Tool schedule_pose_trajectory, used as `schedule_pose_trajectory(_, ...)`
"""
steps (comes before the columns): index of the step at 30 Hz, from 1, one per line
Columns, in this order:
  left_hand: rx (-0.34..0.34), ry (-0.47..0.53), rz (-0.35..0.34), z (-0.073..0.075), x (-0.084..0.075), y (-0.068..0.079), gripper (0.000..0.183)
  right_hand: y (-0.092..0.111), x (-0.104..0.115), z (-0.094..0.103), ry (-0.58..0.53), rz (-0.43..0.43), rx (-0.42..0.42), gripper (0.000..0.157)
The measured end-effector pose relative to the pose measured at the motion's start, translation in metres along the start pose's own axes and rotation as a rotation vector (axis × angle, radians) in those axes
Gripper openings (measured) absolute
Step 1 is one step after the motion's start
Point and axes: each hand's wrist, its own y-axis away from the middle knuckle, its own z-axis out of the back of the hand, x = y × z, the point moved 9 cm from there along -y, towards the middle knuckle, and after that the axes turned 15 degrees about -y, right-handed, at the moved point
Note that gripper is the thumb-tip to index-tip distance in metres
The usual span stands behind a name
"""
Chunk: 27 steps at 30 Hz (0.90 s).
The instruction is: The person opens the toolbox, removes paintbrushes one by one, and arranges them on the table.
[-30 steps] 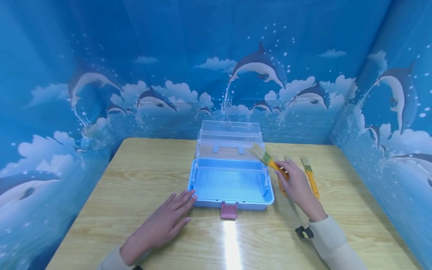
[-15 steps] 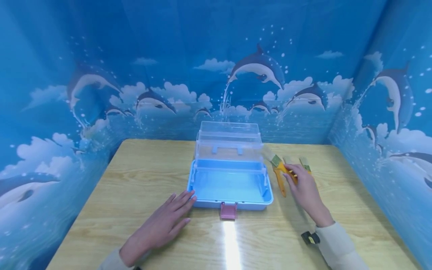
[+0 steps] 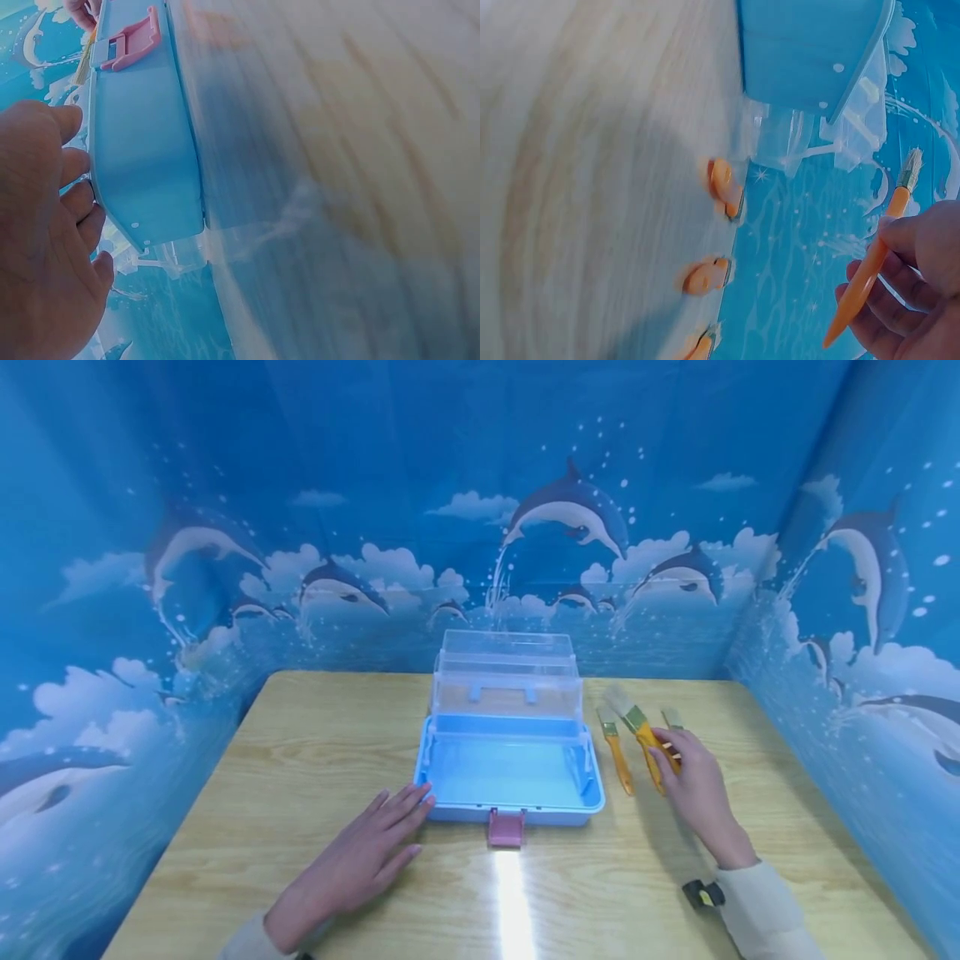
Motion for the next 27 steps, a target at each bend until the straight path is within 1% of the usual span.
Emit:
schedule_pose_trajectory(10, 0.007, 0.008, 0.006, 0.0, 0.0, 0.001, 0.062, 0.006, -0.012, 0.015, 0.017, -0.02, -0.048, 0.031)
schedule_pose_trajectory(20, -0.001, 0.007, 0.005, 0.0, 0.0, 0.001, 0.062, 0.012, -0.033, 0.025, 0.04, -0.086, -0.041, 0.032)
schedule_pose_trajectory(27, -0.01, 0.001, -0.002, 0.0, 0.0, 0.0, 0.062, 0.014, -0.039, 0.033, 0.038, -0.112, -0.046, 0.032)
